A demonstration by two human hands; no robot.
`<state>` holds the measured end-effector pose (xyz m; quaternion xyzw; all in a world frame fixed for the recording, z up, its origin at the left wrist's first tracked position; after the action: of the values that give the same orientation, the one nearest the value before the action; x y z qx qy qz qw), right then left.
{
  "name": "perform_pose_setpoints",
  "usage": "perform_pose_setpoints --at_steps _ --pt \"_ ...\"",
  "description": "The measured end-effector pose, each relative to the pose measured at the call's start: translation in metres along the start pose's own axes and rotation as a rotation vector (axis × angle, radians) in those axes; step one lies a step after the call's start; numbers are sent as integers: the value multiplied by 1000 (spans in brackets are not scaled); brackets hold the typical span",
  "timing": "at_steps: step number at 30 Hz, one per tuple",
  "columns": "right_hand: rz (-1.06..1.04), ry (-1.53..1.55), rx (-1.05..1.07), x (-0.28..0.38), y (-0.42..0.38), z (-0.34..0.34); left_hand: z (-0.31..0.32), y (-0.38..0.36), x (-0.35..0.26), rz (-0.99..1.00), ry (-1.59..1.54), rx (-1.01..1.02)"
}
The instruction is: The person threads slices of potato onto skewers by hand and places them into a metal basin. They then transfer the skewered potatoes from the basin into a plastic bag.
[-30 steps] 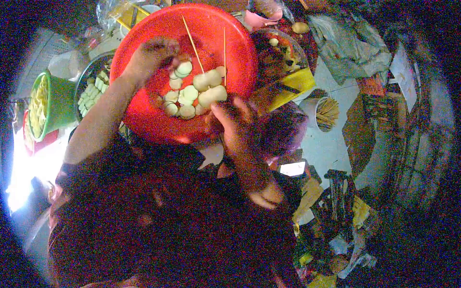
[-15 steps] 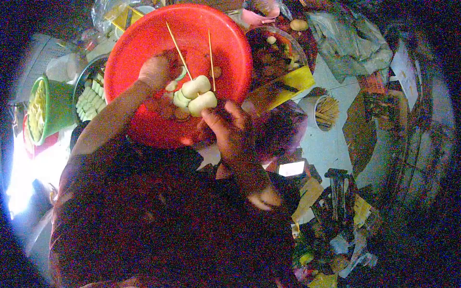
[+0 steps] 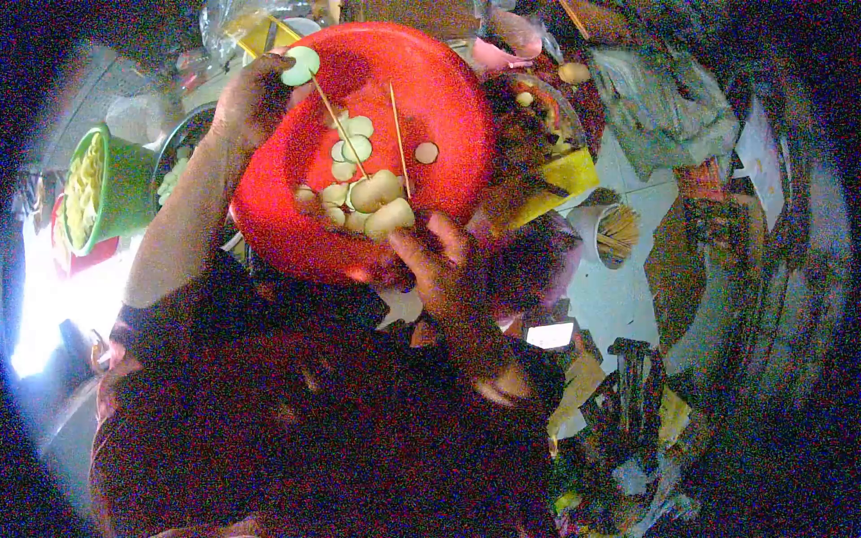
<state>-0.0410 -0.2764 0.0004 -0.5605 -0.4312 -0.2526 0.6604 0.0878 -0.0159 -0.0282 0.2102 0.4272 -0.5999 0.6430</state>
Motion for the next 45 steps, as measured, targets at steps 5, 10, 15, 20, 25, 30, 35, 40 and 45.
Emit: perform_pose_setpoints --at_steps 5,10,15,20,25,30,35,40,45 --pt "73 125 13 2 -2 5 -2 -5 -9 55 35 -8" --pt "82 134 0 0 -2 3 7 -14 -23 130 277 94" --pt "106 76 -30 -1 -1 -3 24 -31 -19 92 380 78" --pt "8 19 9 3 -1 0 19 -26 -7 -26 246 -15" --pt "79 31 -6 -2 -3 -1 26 -17 6 -188 49 317" --pt "-1 -33 -57 -7 4 -8 33 -37 39 -382 228 273" --pt "-5 -14 -81 -8 8 -10 61 -86 44 -502 430 314" --pt "-21 75 -73 0 5 -10 48 -67 58 -497 323 314" --pt "-6 72 -118 3 0 -19 29 -24 80 58 1165 525"
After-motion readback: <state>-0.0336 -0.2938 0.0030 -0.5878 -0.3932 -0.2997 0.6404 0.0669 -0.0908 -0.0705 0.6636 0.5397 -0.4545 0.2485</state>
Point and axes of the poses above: each hand's wrist, its own y-axis towards the middle knuckle, its own z-axis out of the palm, x = y × z, the point moved 7 cm from there along y, towards the middle knuckle, and after that the axes turned 5 degrees about z, right-handed, at the moved point
